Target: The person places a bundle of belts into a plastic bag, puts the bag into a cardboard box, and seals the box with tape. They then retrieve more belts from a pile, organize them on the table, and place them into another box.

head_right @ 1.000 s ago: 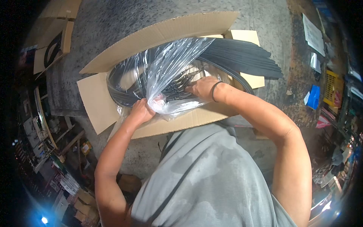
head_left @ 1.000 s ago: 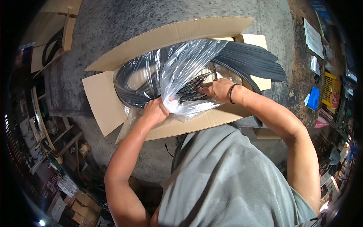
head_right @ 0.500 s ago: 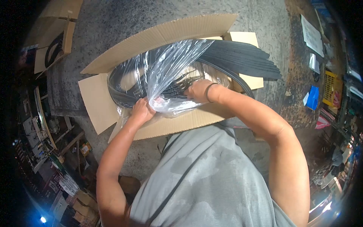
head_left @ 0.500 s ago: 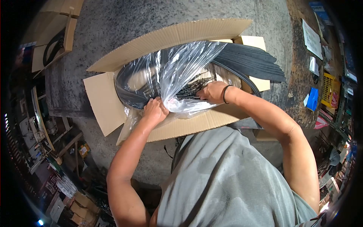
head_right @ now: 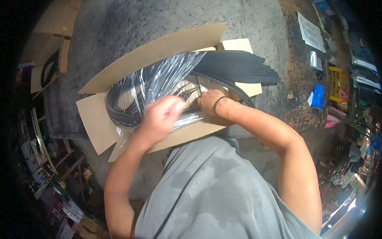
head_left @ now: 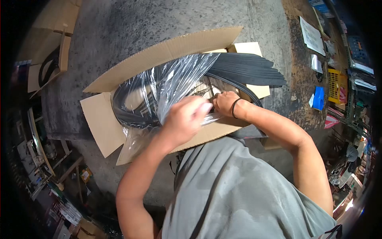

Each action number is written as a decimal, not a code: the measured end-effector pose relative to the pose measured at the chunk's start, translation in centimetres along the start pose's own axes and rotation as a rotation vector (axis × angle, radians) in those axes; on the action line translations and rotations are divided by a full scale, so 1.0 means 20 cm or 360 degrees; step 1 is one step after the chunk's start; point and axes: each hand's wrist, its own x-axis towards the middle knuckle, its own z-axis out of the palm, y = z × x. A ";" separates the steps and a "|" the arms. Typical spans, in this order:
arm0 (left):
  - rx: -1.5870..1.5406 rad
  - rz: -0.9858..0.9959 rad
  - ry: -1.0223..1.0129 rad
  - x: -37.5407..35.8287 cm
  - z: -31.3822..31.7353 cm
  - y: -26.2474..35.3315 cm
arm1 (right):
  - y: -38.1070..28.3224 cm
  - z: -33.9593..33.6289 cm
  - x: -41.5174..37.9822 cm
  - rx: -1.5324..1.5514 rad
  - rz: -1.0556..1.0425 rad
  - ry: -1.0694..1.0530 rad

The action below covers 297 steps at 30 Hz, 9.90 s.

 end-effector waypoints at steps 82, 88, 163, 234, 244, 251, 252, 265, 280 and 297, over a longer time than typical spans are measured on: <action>0.1444 -0.0416 -0.0366 0.22 0.30 -0.49 | 0.56 -0.12 0.30 0.0405 0.0536 0.0854; 0.1596 -0.0279 -0.0182 0.21 0.31 -0.56 | 0.66 -0.10 0.08 0.0910 0.0517 0.1312; 0.1199 -0.1244 0.1058 -0.17 0.15 -0.35 | 0.25 -0.05 0.03 0.0524 -0.1136 0.0850; 0.0419 0.0905 0.0387 0.18 0.39 0.16 | 0.10 0.29 0.38 0.0193 -0.1134 0.1056; 0.1913 -0.0348 -0.0542 -0.01 0.04 -0.34 | 0.12 0.04 0.07 -0.0414 -0.1038 0.0661; 0.1672 -0.0387 -0.0697 -0.01 0.10 -0.39 | 0.12 0.03 0.05 -0.0268 -0.1028 0.0570; 0.1695 -0.0337 -0.0588 -0.02 0.11 -0.39 | 0.12 0.01 0.03 -0.0305 -0.1031 0.0559; 0.1356 -0.0336 -0.0181 -0.03 0.19 -0.47 | 0.11 0.05 0.20 -0.0648 -0.0712 0.0182; 0.1123 -0.0928 -0.0718 -0.34 -0.12 -0.53 | 0.22 0.13 0.05 -0.0405 -0.0425 0.0501; 0.1181 0.0267 -0.0207 -0.10 0.24 -0.43 | 0.23 0.21 0.07 -0.0314 -0.0340 0.0702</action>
